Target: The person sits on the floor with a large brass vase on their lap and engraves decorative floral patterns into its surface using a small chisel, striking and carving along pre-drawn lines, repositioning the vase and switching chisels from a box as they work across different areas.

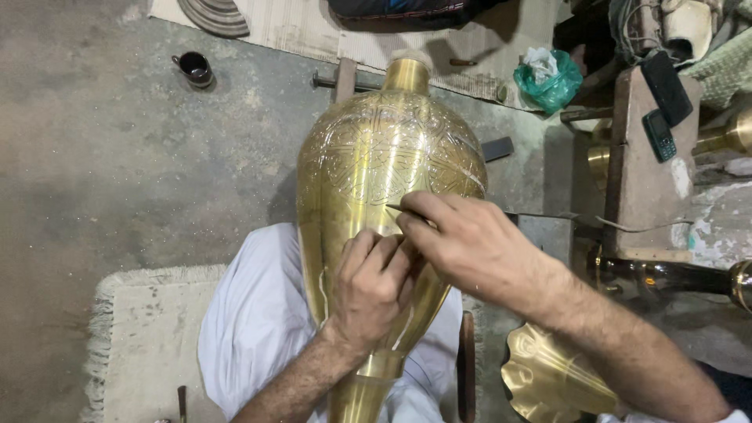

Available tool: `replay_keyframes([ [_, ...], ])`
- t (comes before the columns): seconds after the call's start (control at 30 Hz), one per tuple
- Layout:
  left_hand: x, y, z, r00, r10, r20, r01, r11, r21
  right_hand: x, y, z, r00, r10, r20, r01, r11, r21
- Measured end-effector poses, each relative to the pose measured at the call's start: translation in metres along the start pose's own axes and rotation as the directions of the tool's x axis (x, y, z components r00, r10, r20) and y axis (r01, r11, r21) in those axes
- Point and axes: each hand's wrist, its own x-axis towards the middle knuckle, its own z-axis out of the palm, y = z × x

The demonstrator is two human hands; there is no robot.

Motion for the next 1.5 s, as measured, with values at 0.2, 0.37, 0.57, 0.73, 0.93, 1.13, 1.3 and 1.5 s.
replay_keyframes([
  [0.2, 0.007, -0.004, 0.003, 0.999, 0.027, 0.046, -0.029, 0.998, 0.054, -0.002, 0.024, 0.001, 0.997, -0.057, 0.048, 0.059, 0.997, -0.051],
  [0.37, 0.01, -0.008, 0.009, 0.985, 0.125, 0.118, -0.133, 0.989, 0.058, -0.023, 0.023, -0.001, 0.997, -0.005, 0.072, 0.009, 0.998, -0.056],
  [0.57, 0.009, -0.016, 0.005, 0.931, 0.29, 0.222, -0.314, 0.946, 0.078, -0.06, -0.004, 0.011, 0.993, 0.115, 0.011, -0.11, 0.97, -0.217],
  [0.73, 0.005, -0.034, 0.004, 0.86, 0.401, 0.316, -0.44, 0.896, 0.06, -0.069, -0.034, 0.022, 0.97, 0.244, 0.009, -0.235, 0.943, -0.236],
  [0.93, 0.012, -0.061, 0.006, 0.717, 0.43, 0.548, -0.477, 0.876, -0.064, -0.048, -0.063, 0.014, 0.851, 0.457, 0.259, -0.444, 0.889, -0.112],
  [1.13, 0.032, -0.073, -0.002, 0.752, 0.548, 0.367, -0.468, 0.835, -0.29, -0.024, -0.059, 0.001, 0.703, 0.591, 0.395, -0.685, 0.713, 0.153],
  [1.3, 0.046, -0.072, -0.002, 0.74, 0.524, 0.421, -0.401, 0.847, -0.349, -0.026, -0.037, -0.015, 0.776, 0.475, 0.414, -0.608, 0.737, 0.294],
  [1.5, 0.048, -0.074, -0.005, 0.76, 0.506, 0.408, -0.358, 0.85, -0.387, -0.033, -0.019, -0.022, 0.945, -0.029, 0.325, 0.039, 0.999, -0.025],
])
